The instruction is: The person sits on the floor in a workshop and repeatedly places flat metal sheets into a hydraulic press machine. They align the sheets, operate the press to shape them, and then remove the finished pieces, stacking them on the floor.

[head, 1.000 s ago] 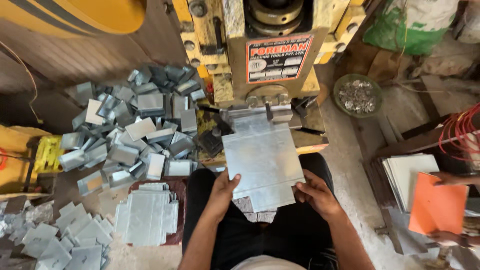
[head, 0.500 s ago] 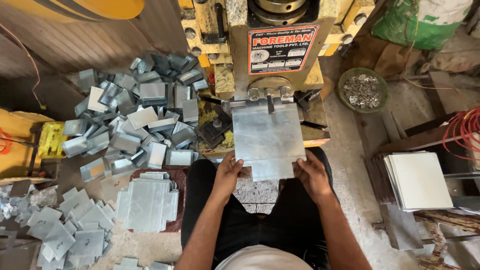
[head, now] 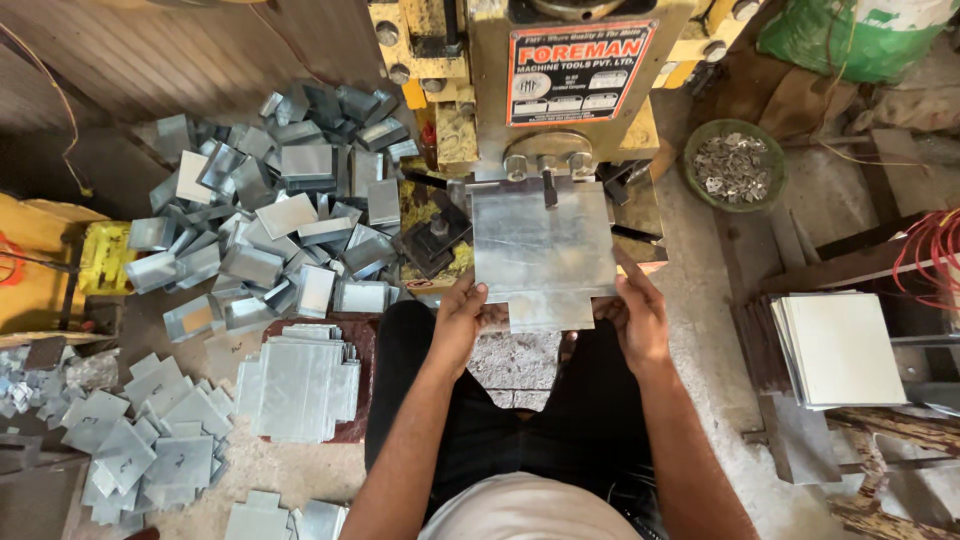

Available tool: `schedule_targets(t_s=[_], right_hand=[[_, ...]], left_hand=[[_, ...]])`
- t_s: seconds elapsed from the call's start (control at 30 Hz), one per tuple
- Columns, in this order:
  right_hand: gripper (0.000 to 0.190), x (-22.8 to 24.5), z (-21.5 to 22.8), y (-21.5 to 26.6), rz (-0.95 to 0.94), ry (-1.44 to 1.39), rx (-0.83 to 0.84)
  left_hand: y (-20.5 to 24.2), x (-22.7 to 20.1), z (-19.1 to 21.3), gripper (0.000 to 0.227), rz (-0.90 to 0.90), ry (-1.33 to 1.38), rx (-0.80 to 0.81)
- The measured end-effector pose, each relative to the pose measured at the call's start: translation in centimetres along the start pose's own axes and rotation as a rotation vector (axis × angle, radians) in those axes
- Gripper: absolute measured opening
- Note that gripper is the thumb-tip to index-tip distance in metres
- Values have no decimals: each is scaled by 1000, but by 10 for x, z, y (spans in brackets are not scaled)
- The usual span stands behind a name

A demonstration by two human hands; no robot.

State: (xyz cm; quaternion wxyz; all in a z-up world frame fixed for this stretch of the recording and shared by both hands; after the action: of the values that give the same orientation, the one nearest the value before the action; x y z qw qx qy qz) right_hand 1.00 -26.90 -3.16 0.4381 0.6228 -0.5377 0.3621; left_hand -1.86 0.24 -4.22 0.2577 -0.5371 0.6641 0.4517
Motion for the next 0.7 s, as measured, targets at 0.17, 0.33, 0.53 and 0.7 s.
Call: schedule_targets(t_s=[0.17,0.33,0.53,0.7], right_hand=[[59,0,0,0,-24,-238,-76],[67,27,-6,-19,-43,-108,-55],[47,21,-16,-66,-268,-229,3],[36,16,-18,-29,52,-394,-316]], left_hand=[[5,-14,-6,61,83,-110,-41],[9,-25,2,77,15,-106,-34],[2,5,0,88,-19,138,290],[13,12,-2,93,-89,-16,377]])
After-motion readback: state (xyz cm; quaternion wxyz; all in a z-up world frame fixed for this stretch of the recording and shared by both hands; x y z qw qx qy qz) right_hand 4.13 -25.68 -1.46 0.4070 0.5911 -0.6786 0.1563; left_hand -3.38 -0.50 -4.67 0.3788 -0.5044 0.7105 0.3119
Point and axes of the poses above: each hand's wrist, its own y-axis away from the middle knuckle, its own z-axis out of the back of the hand, x = y × z, the point moved 2 cm from there along -y, towards the middle knuckle, and after that the axes turned 1 degree about -x, right-handed, at the moved point
